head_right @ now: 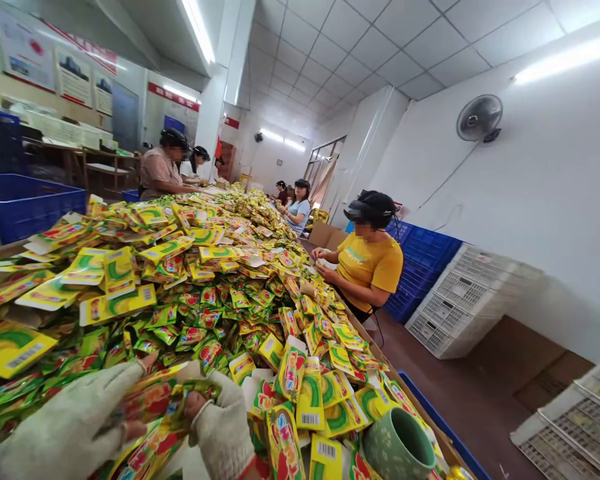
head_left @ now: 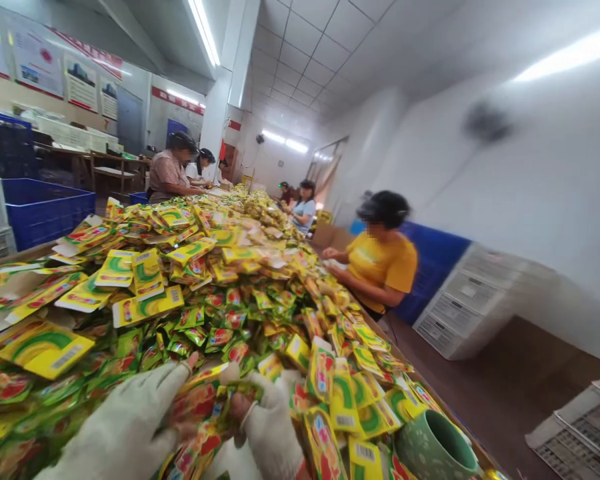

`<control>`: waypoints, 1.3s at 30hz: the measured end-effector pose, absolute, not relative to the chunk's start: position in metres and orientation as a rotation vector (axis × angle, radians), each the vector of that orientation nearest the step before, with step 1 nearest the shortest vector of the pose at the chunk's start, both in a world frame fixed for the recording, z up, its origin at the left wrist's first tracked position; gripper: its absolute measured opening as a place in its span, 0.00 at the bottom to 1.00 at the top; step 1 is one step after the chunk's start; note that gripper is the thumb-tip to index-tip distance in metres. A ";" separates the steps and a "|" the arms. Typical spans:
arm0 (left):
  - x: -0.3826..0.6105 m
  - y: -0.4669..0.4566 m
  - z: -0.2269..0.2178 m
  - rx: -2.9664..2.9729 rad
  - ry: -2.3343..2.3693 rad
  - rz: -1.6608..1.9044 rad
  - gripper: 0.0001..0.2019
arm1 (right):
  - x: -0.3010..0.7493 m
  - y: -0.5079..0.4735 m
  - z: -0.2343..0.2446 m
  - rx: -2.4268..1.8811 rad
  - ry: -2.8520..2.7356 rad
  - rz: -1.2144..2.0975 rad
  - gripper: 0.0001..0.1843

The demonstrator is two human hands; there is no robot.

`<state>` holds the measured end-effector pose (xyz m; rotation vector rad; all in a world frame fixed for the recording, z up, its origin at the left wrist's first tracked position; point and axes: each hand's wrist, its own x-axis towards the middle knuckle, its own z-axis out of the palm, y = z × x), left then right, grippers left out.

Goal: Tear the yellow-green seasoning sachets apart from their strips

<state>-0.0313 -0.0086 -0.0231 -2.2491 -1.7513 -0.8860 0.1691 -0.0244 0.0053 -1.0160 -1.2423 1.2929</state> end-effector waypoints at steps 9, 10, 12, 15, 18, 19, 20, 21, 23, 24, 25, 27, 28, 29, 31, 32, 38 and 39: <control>-0.009 -0.044 0.002 -2.372 -1.813 -0.703 0.21 | 0.167 -0.033 0.016 -1.183 -1.315 0.947 0.19; -0.008 -0.045 0.007 -2.412 -1.799 -0.680 0.21 | 0.169 -0.034 0.018 -1.199 -1.380 0.905 0.17; -0.006 -0.045 0.014 -2.473 -1.804 -0.626 0.20 | 0.174 -0.033 0.019 -1.254 -1.448 0.863 0.14; -0.005 -0.044 0.018 -2.526 -1.783 -0.553 0.22 | 0.180 -0.030 0.017 -1.314 -1.572 0.882 0.13; -0.007 -0.046 0.016 -2.560 -1.681 -0.457 0.20 | 0.179 -0.031 0.016 -1.295 -1.728 0.915 0.12; -0.007 -0.047 0.014 -2.571 -1.646 -0.435 0.19 | 0.178 -0.032 0.016 -1.288 -1.767 0.927 0.12; -0.007 -0.047 0.012 -2.581 -1.616 -0.425 0.18 | 0.176 -0.033 0.016 -1.283 -1.792 0.936 0.12; -0.007 -0.048 0.010 -2.588 -1.595 -0.430 0.18 | 0.174 -0.034 0.016 -1.284 -1.801 0.930 0.12; -0.007 -0.048 0.008 -2.581 -1.597 -0.465 0.19 | 0.170 -0.036 0.017 -1.297 -1.791 0.875 0.10; -0.007 -0.047 0.007 -2.569 -1.617 -0.480 0.20 | 0.170 -0.036 0.018 -1.306 -1.789 0.834 0.09; -0.007 -0.047 0.007 -2.554 -1.644 -0.490 0.21 | 0.170 -0.037 0.019 -1.318 -1.790 0.804 0.09; -0.007 -0.045 0.008 -2.529 -1.687 -0.492 0.23 | 0.173 -0.037 0.021 -1.367 -1.796 0.780 0.07; -0.007 -0.045 0.009 -2.529 -1.689 -0.487 0.23 | 0.175 -0.037 0.022 -1.393 -1.808 0.763 0.08; -0.007 -0.045 0.009 -2.534 -1.678 -0.487 0.23 | 0.177 -0.036 0.023 -1.411 -1.834 0.736 0.10; -0.008 -0.046 0.009 -2.562 -1.621 -0.497 0.22 | 0.180 -0.035 0.023 -1.406 -1.924 0.650 0.12; -0.008 -0.046 0.008 -2.578 -1.589 -0.503 0.21 | 0.181 -0.034 0.023 -1.387 -1.971 0.609 0.11; -0.010 -0.046 0.006 -2.566 -1.571 -0.502 0.20 | 0.181 -0.029 0.020 -1.423 -1.908 0.737 0.09; -0.010 -0.046 0.006 -2.574 -1.554 -0.480 0.19 | 0.182 -0.030 0.021 -1.436 -1.912 0.720 0.09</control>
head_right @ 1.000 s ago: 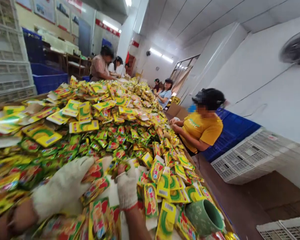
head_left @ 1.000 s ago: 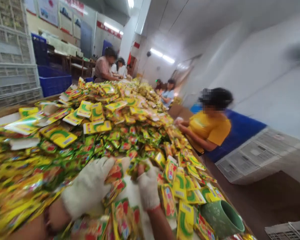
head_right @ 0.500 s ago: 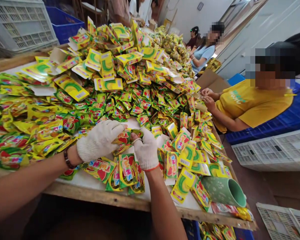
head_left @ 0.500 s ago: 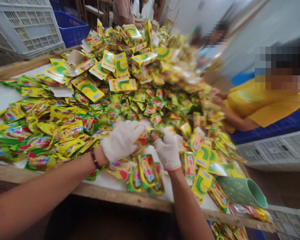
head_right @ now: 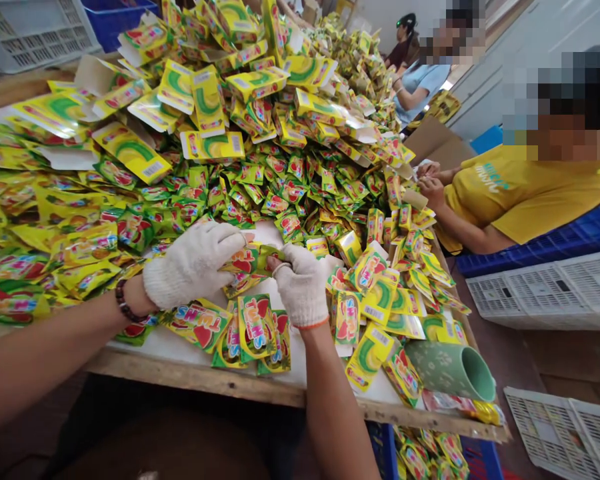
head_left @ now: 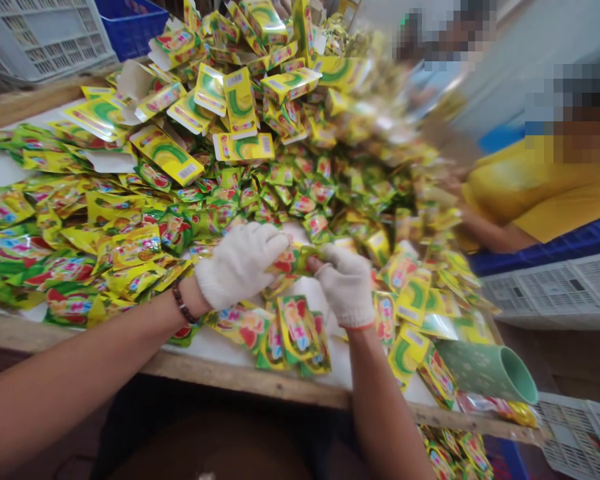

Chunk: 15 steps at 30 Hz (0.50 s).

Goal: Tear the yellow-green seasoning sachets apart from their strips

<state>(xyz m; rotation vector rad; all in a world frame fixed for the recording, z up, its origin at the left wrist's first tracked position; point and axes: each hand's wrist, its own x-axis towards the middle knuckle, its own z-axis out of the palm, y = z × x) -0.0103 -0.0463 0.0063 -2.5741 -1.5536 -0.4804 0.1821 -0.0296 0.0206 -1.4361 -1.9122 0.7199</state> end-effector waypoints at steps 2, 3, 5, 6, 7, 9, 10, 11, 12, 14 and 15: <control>-0.009 -0.047 0.007 -2.593 -1.510 -0.440 0.19 | 0.182 -0.031 0.022 -1.460 -1.956 0.597 0.09; -0.008 -0.048 0.007 -2.598 -1.496 -0.432 0.18 | 0.181 -0.032 0.022 -1.461 -1.984 0.526 0.10; -0.006 -0.049 0.007 -2.599 -1.491 -0.446 0.17 | 0.177 -0.033 0.021 -1.416 -2.026 0.444 0.10; -0.005 -0.049 0.006 -2.601 -1.496 -0.460 0.17 | 0.175 -0.034 0.020 -1.378 -2.038 0.466 0.10; -0.004 -0.049 0.006 -2.603 -1.511 -0.476 0.17 | 0.174 -0.034 0.019 -1.345 -2.026 0.535 0.08; -0.004 -0.049 0.006 -2.592 -1.576 -0.501 0.19 | 0.173 -0.035 0.019 -1.332 -1.915 0.735 0.07; -0.004 -0.049 0.007 -2.577 -1.616 -0.510 0.20 | 0.174 -0.036 0.019 -1.353 -1.822 0.820 0.08; -0.005 -0.048 0.007 -2.559 -1.653 -0.520 0.21 | 0.175 -0.037 0.020 -1.382 -1.725 0.889 0.11; -0.006 -0.048 0.008 -2.541 -1.683 -0.531 0.22 | 0.177 -0.038 0.022 -1.409 -1.642 0.947 0.14; -0.007 -0.049 0.010 -2.522 -1.713 -0.554 0.23 | 0.178 -0.041 0.025 -1.422 -1.560 1.097 0.18; -0.007 -0.049 0.010 -2.519 -1.718 -0.570 0.23 | 0.178 -0.043 0.026 -1.407 -1.550 1.201 0.19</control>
